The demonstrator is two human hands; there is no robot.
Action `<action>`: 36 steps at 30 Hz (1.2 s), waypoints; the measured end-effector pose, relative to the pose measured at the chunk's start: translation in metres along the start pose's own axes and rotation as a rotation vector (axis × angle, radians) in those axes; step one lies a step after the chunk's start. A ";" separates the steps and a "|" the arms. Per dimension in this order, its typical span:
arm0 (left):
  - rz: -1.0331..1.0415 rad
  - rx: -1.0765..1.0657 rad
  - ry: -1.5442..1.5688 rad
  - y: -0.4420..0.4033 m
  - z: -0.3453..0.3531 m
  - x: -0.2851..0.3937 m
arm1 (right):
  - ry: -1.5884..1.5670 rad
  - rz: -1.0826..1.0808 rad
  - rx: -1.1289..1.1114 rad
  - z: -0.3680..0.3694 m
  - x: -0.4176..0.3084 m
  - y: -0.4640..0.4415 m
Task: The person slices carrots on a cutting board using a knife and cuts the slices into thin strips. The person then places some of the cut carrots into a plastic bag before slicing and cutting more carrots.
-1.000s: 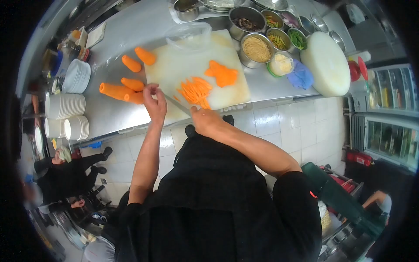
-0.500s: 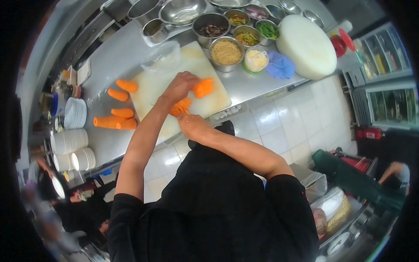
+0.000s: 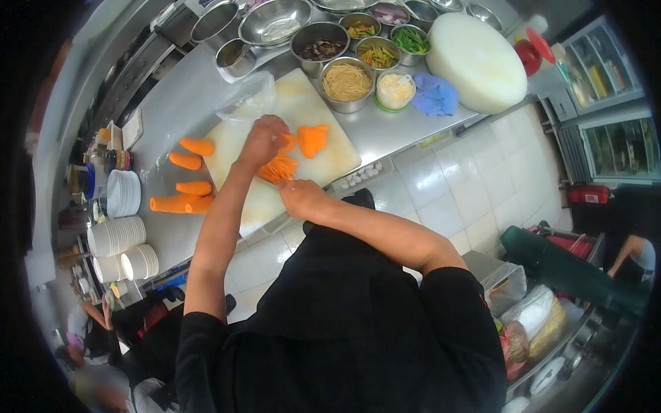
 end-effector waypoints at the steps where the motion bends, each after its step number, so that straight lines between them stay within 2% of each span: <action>1: -0.167 0.227 0.136 0.010 -0.022 -0.009 | -0.005 0.010 -0.004 -0.002 0.004 -0.001; 2: -0.331 0.454 0.270 0.026 -0.043 -0.018 | -0.003 0.006 -0.006 -0.005 0.007 -0.004; 3: -0.335 0.454 0.267 0.038 -0.051 -0.015 | -0.048 0.029 -0.016 -0.007 0.014 -0.006; 5: -0.879 0.442 0.676 0.092 -0.044 -0.037 | -0.091 0.043 -0.042 -0.006 0.025 -0.011; 6: -0.976 0.375 0.562 0.118 -0.038 -0.036 | -0.112 0.082 -0.010 -0.007 0.034 -0.014; 7: -0.995 0.386 0.561 0.134 -0.022 -0.033 | -0.129 0.121 0.016 -0.007 0.041 -0.016; 9: -1.164 0.249 0.454 0.166 0.022 -0.020 | -0.137 0.119 0.024 -0.011 0.039 -0.016; 10: -1.200 0.269 0.455 0.170 0.027 -0.011 | -0.154 0.126 0.060 -0.017 0.033 -0.017; 12: -1.277 0.214 0.263 0.174 0.032 0.000 | -0.121 0.125 -0.013 -0.022 0.014 -0.014; 13: -1.302 0.226 0.270 0.178 0.028 0.003 | -0.098 0.146 -0.051 -0.022 0.009 -0.012; 15: -1.354 0.035 0.202 0.185 0.026 0.009 | -0.049 0.113 -0.029 -0.014 0.006 -0.007; 16: -1.378 0.046 0.210 0.194 0.021 0.012 | -0.019 0.083 0.016 -0.014 0.003 -0.007; 18: -1.045 0.209 -0.030 0.194 -0.005 0.024 | 0.040 0.089 -0.027 -0.012 -0.003 -0.009; 19: -1.061 0.209 -0.028 0.198 -0.003 0.024 | 0.088 0.112 -0.053 -0.010 -0.005 -0.008; 21: -0.871 0.420 0.007 0.192 -0.010 0.029 | 0.117 0.019 -0.039 -0.002 -0.008 -0.006; 22: -0.873 0.423 0.010 0.192 -0.008 0.027 | 0.142 -0.068 -0.011 0.000 -0.012 -0.006; 25: -0.922 0.403 0.059 0.193 -0.001 0.019 | 0.162 -0.086 0.021 0.000 -0.012 -0.004; 28: -0.882 0.400 0.071 0.193 -0.005 0.018 | 0.140 -0.099 0.036 -0.002 -0.010 -0.005; 31: -0.894 0.492 0.106 0.191 -0.007 0.009 | 0.161 -0.059 -0.011 0.000 -0.006 -0.009; 33: -0.727 0.392 0.090 0.180 0.007 0.005 | 0.133 -0.068 -0.015 -0.007 -0.011 -0.009; 36: -0.742 0.410 0.008 0.178 0.010 0.007 | 0.111 -0.066 -0.042 -0.028 -0.028 -0.006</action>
Point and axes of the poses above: each hand's wrist, its own y-axis away from the middle knuckle, its own z-axis out of the palm, x = y × z, the point moved 7 cm from there along -y, towards the middle knuckle, and after that the axes turned 10 degrees about -y, right-handed, at the moved point
